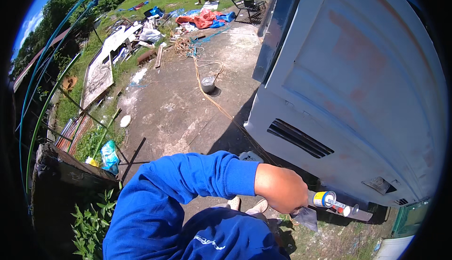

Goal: The person sands the exterior surface of a light blue vehicle using a sanding block. They move around the vehicle to sand different sections, including the side panel and the area near the wheel well.

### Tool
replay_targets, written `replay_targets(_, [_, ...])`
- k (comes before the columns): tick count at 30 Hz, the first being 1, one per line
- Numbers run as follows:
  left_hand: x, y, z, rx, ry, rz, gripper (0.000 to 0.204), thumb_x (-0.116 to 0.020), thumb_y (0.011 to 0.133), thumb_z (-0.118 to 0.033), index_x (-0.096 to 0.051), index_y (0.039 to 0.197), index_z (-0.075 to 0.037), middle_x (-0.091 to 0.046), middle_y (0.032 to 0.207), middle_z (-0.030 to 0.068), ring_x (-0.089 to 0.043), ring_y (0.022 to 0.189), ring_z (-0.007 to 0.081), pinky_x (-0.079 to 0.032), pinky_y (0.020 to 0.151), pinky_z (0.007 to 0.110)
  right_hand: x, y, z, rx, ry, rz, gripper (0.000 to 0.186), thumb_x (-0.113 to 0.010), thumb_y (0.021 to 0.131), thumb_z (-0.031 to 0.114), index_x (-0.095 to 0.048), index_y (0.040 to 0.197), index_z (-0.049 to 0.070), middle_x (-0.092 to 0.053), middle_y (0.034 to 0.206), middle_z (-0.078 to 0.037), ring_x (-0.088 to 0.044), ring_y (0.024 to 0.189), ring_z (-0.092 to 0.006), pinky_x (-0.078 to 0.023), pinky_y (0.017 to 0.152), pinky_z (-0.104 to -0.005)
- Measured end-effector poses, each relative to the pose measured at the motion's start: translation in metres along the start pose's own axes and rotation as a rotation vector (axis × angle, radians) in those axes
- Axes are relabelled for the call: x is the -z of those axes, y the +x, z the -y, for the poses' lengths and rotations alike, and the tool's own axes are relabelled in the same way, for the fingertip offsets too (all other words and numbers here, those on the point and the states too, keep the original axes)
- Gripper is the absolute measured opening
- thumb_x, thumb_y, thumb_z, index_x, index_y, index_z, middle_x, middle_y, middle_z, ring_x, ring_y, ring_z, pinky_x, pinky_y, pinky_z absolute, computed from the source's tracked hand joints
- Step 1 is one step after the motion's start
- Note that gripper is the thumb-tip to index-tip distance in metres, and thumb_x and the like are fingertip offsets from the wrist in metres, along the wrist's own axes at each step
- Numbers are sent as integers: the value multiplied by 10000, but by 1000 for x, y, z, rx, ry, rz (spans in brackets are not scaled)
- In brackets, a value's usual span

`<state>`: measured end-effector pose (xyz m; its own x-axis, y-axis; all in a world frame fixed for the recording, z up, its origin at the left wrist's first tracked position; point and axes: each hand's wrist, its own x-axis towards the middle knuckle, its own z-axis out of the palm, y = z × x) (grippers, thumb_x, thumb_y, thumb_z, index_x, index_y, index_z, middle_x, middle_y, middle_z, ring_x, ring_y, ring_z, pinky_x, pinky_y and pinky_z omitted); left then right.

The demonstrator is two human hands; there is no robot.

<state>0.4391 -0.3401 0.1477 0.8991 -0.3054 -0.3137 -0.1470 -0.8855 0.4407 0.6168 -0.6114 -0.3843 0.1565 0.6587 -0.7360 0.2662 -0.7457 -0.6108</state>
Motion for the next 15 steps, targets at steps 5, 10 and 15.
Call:
replay_targets(5, [-217,-26,107,560,-1179,-481,296,-532,1034,-231,-658,1168,1,-722,1013,86,-674,868,124,-545,786,312,-30,-43,-63,324,-48,115,386,-462,994,402,-610,1120,68,-643,1096,-156,-628,1045,-261,-483,917,-432])
replay_targets(10, [-307,42,91,521,-1975,-1281,493,-605,951,-108,-460,1400,35,-589,1350,131,-580,1225,234,-427,1062,353,10,-125,-48,-105,-24,-127,306,-467,1033,346,-638,1063,93,-681,949,-75,-674,835,-185,-532,761,-390])
replay_targets(15, [-301,77,91,614,-1924,-1236,426,-588,912,-65,-518,1324,16,-644,1220,94,-625,1115,201,-472,981,320,76,-172,18,-41,918,-418,389,-522,1010,383,-577,1253,85,-696,1053,-109,-708,860,-198,-567,709,-339])
